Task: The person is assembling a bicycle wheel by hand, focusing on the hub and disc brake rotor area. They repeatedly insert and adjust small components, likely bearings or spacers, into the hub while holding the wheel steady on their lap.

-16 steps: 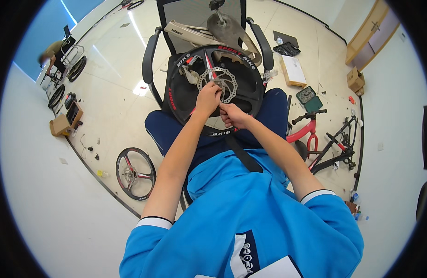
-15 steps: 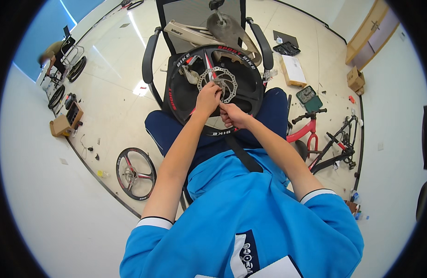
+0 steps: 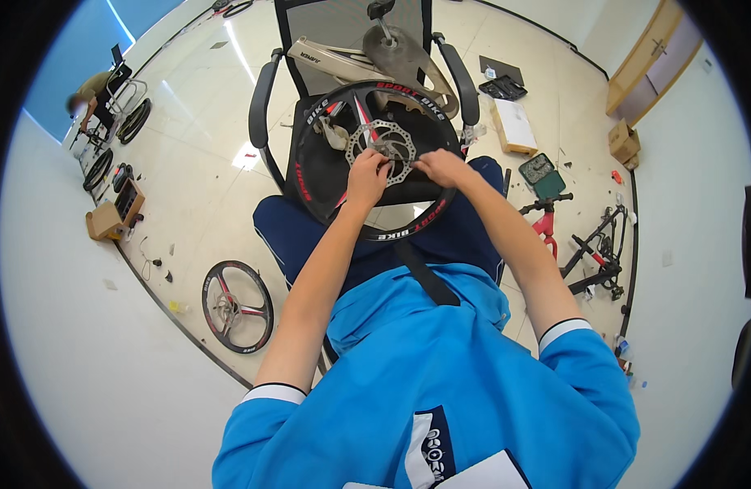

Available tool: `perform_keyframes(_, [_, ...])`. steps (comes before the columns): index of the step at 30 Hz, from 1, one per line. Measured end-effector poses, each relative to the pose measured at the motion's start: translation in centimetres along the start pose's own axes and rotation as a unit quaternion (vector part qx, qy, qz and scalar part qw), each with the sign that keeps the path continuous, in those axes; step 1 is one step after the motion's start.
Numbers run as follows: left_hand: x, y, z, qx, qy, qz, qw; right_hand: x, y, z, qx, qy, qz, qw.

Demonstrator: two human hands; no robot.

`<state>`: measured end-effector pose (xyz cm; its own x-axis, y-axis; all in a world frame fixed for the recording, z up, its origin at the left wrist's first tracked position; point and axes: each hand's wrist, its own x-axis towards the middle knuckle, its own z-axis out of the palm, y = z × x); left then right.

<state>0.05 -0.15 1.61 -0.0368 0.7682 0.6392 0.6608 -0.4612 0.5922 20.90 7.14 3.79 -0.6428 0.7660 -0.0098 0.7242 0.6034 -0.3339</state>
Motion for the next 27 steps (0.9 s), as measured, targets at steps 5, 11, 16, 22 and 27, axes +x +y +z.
perform_keyframes(5, [0.3,0.2,0.0,-0.002,-0.009,-0.053,0.999,0.0,-1.8,-1.7,-0.037,0.036,-0.017,0.999])
perform_keyframes(11, [0.6,1.9,-0.7,0.052,0.045,0.002,0.998,-3.5,-4.4,0.9,0.175,0.095,0.024,0.98])
perform_keyframes(16, [2.6,1.7,-0.5,0.115,0.024,0.048,0.992,-2.7,-4.9,2.5,0.25,0.104,0.099,0.958])
perform_keyframes(22, [3.4,0.4,-0.4,0.164,-0.017,0.084,0.983,-1.7,-6.4,3.5,0.337,0.079,0.133,0.929])
perform_keyframes(27, [3.3,0.3,0.0,0.177,-0.036,0.073,0.981,-1.7,-7.3,4.0,0.435,0.041,0.201,0.877])
